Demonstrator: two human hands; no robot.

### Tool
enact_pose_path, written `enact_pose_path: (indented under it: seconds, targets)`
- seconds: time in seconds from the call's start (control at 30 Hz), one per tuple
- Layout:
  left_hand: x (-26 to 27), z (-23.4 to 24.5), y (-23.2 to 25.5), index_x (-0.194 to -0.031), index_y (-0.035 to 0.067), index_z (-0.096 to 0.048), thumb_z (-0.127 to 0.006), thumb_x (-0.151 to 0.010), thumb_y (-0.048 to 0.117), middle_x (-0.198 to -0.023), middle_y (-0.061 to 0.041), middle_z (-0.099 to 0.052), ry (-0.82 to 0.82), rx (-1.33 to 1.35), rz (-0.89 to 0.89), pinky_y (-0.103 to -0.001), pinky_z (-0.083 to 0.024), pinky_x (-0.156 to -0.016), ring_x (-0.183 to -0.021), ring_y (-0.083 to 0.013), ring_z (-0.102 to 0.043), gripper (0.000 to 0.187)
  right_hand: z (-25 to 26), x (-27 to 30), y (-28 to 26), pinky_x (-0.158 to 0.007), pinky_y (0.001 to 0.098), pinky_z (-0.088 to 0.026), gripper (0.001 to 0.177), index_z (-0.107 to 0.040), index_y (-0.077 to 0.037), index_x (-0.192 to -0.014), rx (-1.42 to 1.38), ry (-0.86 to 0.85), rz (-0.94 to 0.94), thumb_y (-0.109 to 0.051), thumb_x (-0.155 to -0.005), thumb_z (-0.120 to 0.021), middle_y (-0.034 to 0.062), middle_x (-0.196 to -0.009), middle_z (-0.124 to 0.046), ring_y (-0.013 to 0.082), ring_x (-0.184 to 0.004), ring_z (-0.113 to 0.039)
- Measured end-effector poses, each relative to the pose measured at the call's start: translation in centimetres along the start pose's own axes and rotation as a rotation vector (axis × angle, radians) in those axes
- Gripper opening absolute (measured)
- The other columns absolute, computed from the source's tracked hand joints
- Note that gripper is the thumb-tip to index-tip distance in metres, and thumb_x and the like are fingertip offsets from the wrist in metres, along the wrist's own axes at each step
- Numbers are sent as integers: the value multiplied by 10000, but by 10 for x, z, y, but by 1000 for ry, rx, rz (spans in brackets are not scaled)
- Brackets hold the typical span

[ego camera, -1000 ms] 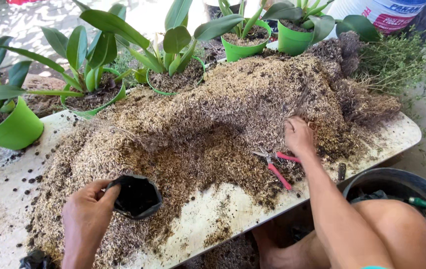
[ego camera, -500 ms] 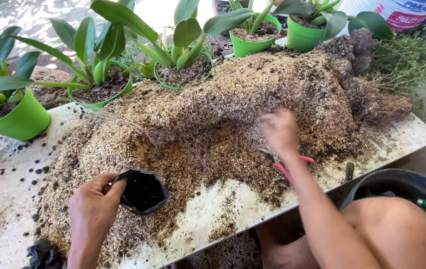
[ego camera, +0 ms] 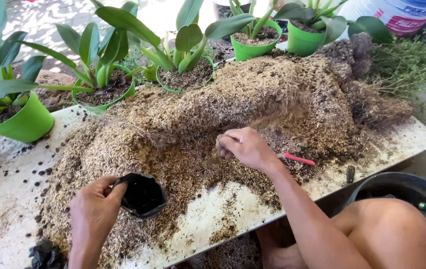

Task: The person places a small plant into a black plastic bag and fills the bag with a soil-like substrate by hand.

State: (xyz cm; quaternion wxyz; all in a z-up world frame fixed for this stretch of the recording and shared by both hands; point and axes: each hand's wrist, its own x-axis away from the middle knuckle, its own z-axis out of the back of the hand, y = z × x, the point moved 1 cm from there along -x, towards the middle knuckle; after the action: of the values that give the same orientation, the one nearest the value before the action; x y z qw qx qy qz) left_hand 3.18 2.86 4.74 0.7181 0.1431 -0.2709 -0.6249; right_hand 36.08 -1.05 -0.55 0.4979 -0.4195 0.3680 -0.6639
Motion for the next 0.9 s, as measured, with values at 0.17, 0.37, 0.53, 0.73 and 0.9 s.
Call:
enact_pose_path:
  seconds: [0.17,0.37,0.53,0.73,0.9]
  targets:
    - [3,5,-5,-1159,151,-808,-686,-954,243,-797,-51,-744,47,5,-15,-294,-443,-578,-645,-144,-541,257,5,14,-7,-612,288,-615,291,-726,119,-881,-426,-253,28,-68,-1030,-558,244,-848,-749,259,-661,-679]
    - [-8,-7,-34,-993,235,-833,-735,-847,283,-629,-87,-681,114,48,-42,-496,-533,-796,-771,-337,-705,182,3,-15,85,-692,392,-568,281,-741,-72,-835,301,142,-204,-308,-979,-694,137,-712,-700,237,-698,-697]
    - [-9,-10,-42,-998,219,-830,-744,-835,269,-612,-105,-671,108,38,-62,-499,-531,-768,-738,-344,-700,191,-36,-10,74,-1115,486,-455,541,-565,-103,-1431,638,103,42,-425,-998,-584,223,-1401,-566,373,-1353,-518]
    - [-7,-15,-42,-992,207,-843,-758,-842,235,-595,-84,-685,105,37,-76,-460,-543,-752,-696,-309,-692,175,-113,-13,125,-776,420,-678,354,-620,-118,-1322,922,161,369,-163,-971,-615,205,-1444,-491,455,-1214,-573]
    - [-4,-15,-42,-988,207,-842,-756,-828,231,-593,-95,-677,86,17,-67,-475,-538,-753,-722,-338,-707,184,-101,-11,85,-1016,474,-504,362,-695,-64,-1238,680,86,328,14,-997,-435,250,-1306,-627,392,-1256,-589]
